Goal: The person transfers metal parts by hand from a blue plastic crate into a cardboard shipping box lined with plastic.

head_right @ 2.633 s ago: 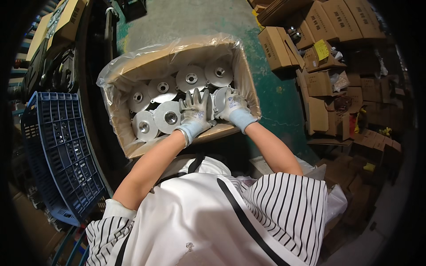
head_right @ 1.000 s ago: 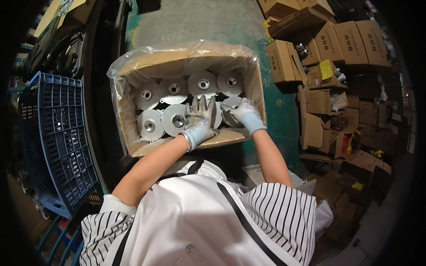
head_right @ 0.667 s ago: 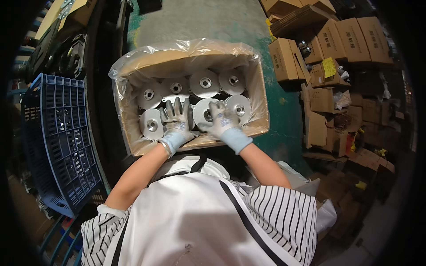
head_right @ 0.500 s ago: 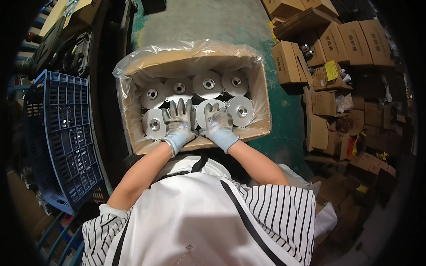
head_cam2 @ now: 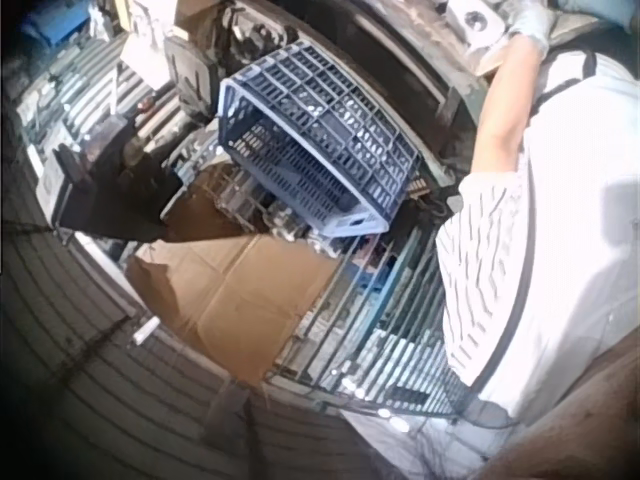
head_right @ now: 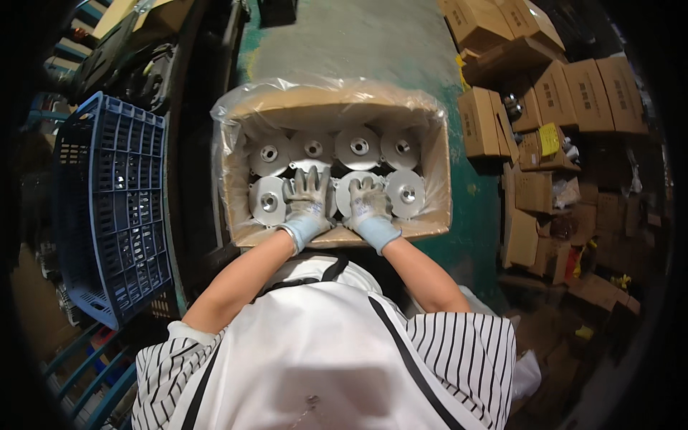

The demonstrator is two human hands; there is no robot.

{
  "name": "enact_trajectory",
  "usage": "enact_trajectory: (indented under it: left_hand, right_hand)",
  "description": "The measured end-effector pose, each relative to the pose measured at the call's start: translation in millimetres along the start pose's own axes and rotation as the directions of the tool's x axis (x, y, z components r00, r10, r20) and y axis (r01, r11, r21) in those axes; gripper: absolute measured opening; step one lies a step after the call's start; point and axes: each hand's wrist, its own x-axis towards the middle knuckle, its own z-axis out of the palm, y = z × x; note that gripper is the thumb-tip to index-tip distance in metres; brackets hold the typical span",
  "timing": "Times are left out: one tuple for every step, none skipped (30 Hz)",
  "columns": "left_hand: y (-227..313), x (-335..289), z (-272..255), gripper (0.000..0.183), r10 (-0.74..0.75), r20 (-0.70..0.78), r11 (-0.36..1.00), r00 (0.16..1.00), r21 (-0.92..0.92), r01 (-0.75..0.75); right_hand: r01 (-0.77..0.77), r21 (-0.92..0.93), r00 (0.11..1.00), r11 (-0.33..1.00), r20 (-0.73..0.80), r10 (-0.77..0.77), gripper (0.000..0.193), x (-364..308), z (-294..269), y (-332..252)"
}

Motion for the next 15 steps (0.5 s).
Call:
enact_trajectory:
  left_hand:
    - [-1.6,-3.7,3.8,0.112,0.006,-0.044,1.0,0.999,-0.026,-0.007]
    - [-6.3,-5.5,10.6,0.109,-0.005,-0.103,0.999,0.995,-0.048,0.0]
    - [-5.9,-4.3,15.7,0.108,0.005,-0.094,0.998,0.996,-0.059,-0.011]
    - [-14.3,-3.3,26.5,0.108,-0.024,-0.086,0.997,0.996,-0.07,0.018]
    - [-13.8,6.7,44.1,0.109,0.024,-0.148,0.994,0.989,-0.102,-0.04]
    - [-10.4,13.5,37.8,0.109,0.137,-0.134,0.95,0.981,-0.261,-0.169]
    - [-9.1,6.6,30.1,0.106,0.127,-0.193,0.953,0.973,-0.247,-0.173]
    - [-7.3,-8.4,14.6,0.103,0.118,-0.246,0.956,0.962,-0.232,-0.177]
    - [-10.5,-27.7,-10.9,0.106,0.074,-0.215,0.963,0.974,-0.238,-0.125]
    - [-22.6,-43.8,-25.9,0.109,0.008,-0.182,0.965,0.983,-0.257,-0.056]
    - [-31.3,-48.3,-27.9,0.114,-0.013,-0.247,0.955,0.969,-0.289,-0.06]
    - [-45.8,-70.3,-68.4,0.113,-0.021,-0.136,0.941,0.99,-0.336,-0.026]
    - [-71.3,-88.4,-86.9,0.113,-0.002,-0.366,0.931,0.931,-0.34,-0.131]
    - [-97.7,-105.5,-101.8,0.114,0.016,-0.573,0.92,0.819,-0.312,-0.237]
    - [-126.9,-118.8,-116.5,0.114,-0.003,-0.661,0.892,0.75,-0.341,-0.298]
  right_hand:
    - [0.035,0.0,0.998,0.999,-0.044,-0.035,0.086,1.7,4.2,1.0]
    - [0.058,0.004,0.993,0.998,-0.108,-0.057,0.088,2.7,12.2,-1.4]
    - [0.091,-0.014,0.956,0.996,-0.28,-0.091,0.089,7.0,39.2,5.0]
    - [0.071,-0.031,0.996,0.997,-0.044,-0.072,0.096,10.9,23.3,-6.8]
    - [0.029,-0.069,1.0,0.997,-0.009,-0.03,0.106,17.5,65.1,8.5]
    - [0.132,0.186,0.981,0.974,0.114,-0.155,0.116,37.4,99.6,40.1]
    - [0.101,0.345,0.99,0.933,0.061,-0.129,0.119,34.9,114.7,49.6]
    - [0.01,0.315,0.991,0.949,0.125,-0.052,0.123,28.8,99.0,38.1]
    - [-0.011,0.215,0.999,0.976,0.037,0.003,0.121,26.0,95.9,41.0]
    - [-0.007,0.183,0.998,0.983,0.069,-0.005,0.116,3.8,33.9,7.6]
    - [0.075,0.173,0.996,0.982,-0.067,-0.064,0.107,-3.5,31.1,14.2]
    - [0.06,0.244,0.993,0.968,-0.114,-0.032,0.098,-15.2,8.5,0.6]
    - [0.079,0.33,0.99,0.941,-0.138,-0.034,0.089,-16.8,5.6,3.5]
    - [0.138,0.467,0.986,0.873,-0.145,-0.078,0.084,-13.6,7.1,10.5]
    - [0.131,0.529,0.99,0.839,-0.115,-0.083,0.083,-16.5,-15.8,-3.1]
